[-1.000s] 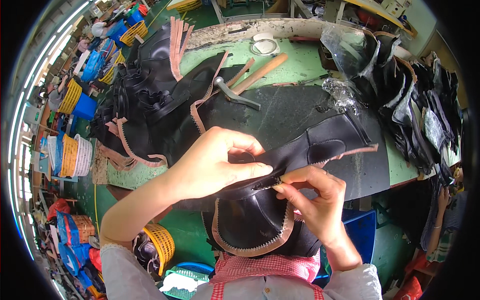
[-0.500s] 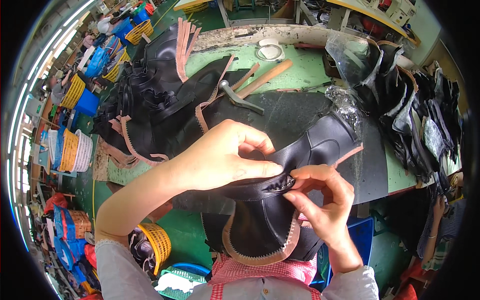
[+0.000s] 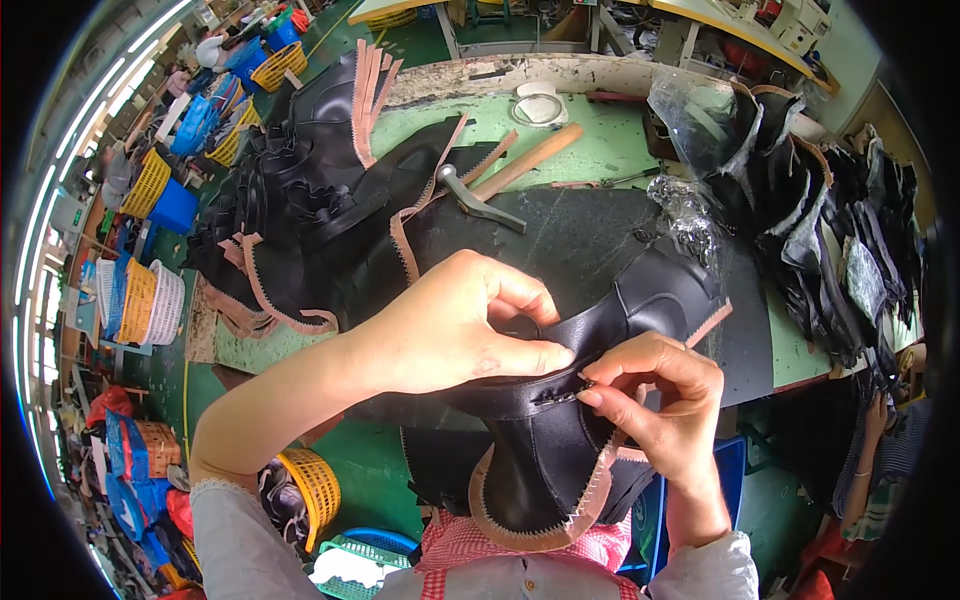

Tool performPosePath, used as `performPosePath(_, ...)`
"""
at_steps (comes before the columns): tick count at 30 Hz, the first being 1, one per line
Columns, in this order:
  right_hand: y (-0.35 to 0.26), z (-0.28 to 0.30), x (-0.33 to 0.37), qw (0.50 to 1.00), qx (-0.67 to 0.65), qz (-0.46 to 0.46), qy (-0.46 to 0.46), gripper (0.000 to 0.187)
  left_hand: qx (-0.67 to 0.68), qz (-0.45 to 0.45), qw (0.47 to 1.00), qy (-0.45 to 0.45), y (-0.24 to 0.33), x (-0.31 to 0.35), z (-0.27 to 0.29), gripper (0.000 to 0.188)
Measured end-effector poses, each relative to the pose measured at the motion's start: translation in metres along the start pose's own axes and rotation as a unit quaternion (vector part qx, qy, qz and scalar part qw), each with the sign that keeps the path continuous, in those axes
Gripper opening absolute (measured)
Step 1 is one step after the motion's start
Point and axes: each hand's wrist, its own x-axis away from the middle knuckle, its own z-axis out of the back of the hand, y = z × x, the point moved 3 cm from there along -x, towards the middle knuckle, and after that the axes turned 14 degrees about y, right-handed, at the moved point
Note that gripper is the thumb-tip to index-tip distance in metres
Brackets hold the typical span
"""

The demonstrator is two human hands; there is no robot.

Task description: The person is manually attaching metal hooks or eyelets to leather shoe upper components using a hammer.

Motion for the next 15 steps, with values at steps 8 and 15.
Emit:
performPosePath(8, -0.002, 0.001, -0.001, 0.999, 0.022, -0.001, -0.03, 0.016, 0.02, 0.037, 0.999, -0.017, -0.007, -0.002, -0.002, 0.019)
performPosePath(15, 0.001, -0.001, -0.005, 0.997, 0.054, 0.027, -0.057, 0.017, 0.02, 0.059, 0.998, -0.008, -0.014, -0.006, -0.002, 0.017)
